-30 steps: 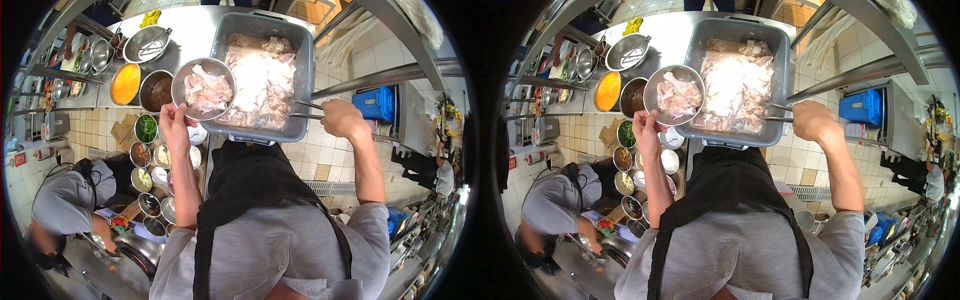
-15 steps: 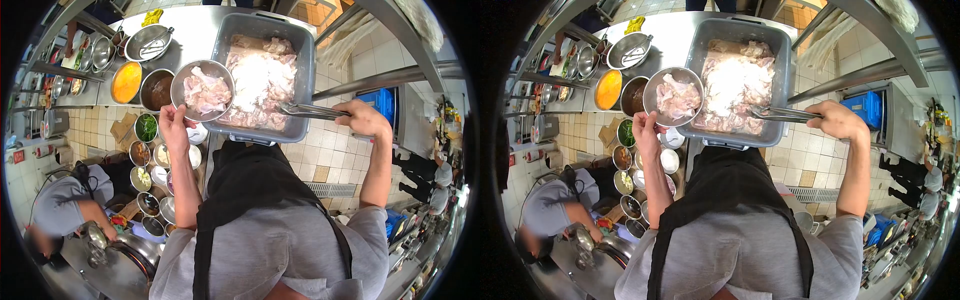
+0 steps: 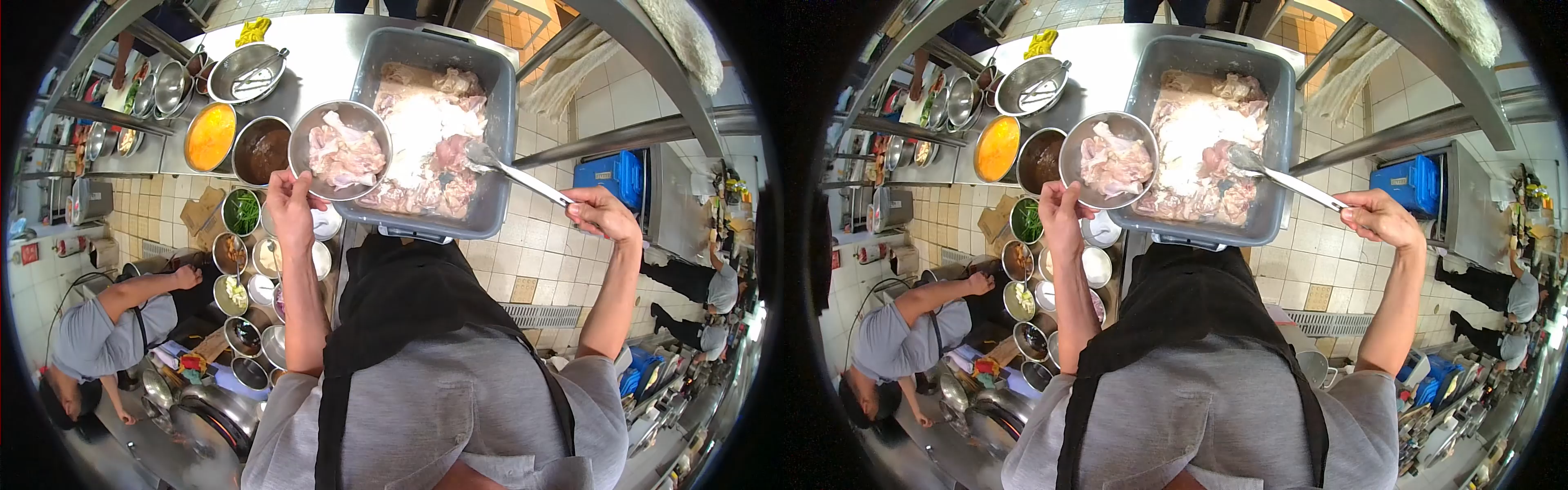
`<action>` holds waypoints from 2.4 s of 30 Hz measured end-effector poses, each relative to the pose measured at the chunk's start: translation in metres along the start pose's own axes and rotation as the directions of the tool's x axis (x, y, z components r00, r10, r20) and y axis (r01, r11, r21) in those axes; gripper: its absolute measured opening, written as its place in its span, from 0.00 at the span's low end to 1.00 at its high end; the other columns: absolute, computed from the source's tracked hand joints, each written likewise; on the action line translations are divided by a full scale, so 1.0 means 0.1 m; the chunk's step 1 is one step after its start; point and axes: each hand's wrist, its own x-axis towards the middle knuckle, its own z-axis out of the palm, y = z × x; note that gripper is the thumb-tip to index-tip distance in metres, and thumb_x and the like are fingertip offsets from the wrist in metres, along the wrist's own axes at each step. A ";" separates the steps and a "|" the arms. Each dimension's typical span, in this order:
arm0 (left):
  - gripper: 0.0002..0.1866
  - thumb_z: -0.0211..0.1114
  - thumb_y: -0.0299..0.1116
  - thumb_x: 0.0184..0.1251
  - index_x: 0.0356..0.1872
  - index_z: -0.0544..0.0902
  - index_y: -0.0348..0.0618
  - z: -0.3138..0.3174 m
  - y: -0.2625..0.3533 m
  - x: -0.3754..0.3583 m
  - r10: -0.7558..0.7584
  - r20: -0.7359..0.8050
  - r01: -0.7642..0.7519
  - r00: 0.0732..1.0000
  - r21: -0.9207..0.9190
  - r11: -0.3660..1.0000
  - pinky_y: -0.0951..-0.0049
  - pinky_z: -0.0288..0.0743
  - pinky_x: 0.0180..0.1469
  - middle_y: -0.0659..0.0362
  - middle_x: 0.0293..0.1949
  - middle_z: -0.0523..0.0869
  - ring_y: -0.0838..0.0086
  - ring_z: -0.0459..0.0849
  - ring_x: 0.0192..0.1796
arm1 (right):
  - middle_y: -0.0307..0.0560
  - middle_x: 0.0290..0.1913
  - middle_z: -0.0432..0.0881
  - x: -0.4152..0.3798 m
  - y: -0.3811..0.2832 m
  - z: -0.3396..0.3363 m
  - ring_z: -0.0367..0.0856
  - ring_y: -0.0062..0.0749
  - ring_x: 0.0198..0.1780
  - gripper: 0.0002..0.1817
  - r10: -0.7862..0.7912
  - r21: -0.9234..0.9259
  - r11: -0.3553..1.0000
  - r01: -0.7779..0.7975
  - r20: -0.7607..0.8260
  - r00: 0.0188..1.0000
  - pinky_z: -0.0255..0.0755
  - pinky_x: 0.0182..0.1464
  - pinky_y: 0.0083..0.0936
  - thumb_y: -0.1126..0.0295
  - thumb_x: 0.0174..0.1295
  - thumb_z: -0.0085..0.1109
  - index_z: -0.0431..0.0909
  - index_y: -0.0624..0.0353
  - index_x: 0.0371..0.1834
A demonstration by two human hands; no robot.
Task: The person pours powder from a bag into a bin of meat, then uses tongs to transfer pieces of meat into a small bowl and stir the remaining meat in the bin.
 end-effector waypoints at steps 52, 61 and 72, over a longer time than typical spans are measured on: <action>0.07 0.67 0.24 0.73 0.39 0.76 0.39 0.22 3.12 -0.07 0.077 0.382 -0.077 0.921 -0.014 0.997 0.81 0.60 0.07 0.55 0.24 0.87 0.79 0.73 0.08 | 0.67 0.35 0.85 0.02 -0.52 0.71 0.84 0.65 0.40 0.19 -0.386 -0.607 0.772 0.187 -0.215 0.897 0.75 0.46 0.49 0.67 0.63 0.70 0.83 0.68 0.52; 0.06 0.66 0.27 0.76 0.40 0.81 0.33 1.63 3.79 -0.01 0.235 0.635 -0.248 0.736 -0.070 0.966 0.83 0.71 0.16 0.55 0.24 0.85 0.77 0.80 0.15 | 0.67 0.37 0.85 0.03 -0.40 0.75 0.85 0.63 0.41 0.20 -0.414 -0.604 0.756 0.252 -0.144 0.899 0.76 0.47 0.49 0.65 0.64 0.70 0.83 0.67 0.54; 0.13 0.54 0.19 0.81 0.58 0.74 0.15 2.55 3.52 0.09 0.260 0.412 -0.204 0.873 -0.176 0.963 0.78 0.92 0.37 0.40 0.48 0.86 0.63 0.91 0.36 | 0.72 0.46 0.86 0.27 0.08 0.29 0.86 0.64 0.50 0.28 -0.400 -0.678 0.667 0.311 0.027 0.916 0.77 0.55 0.50 0.63 0.65 0.70 0.80 0.74 0.62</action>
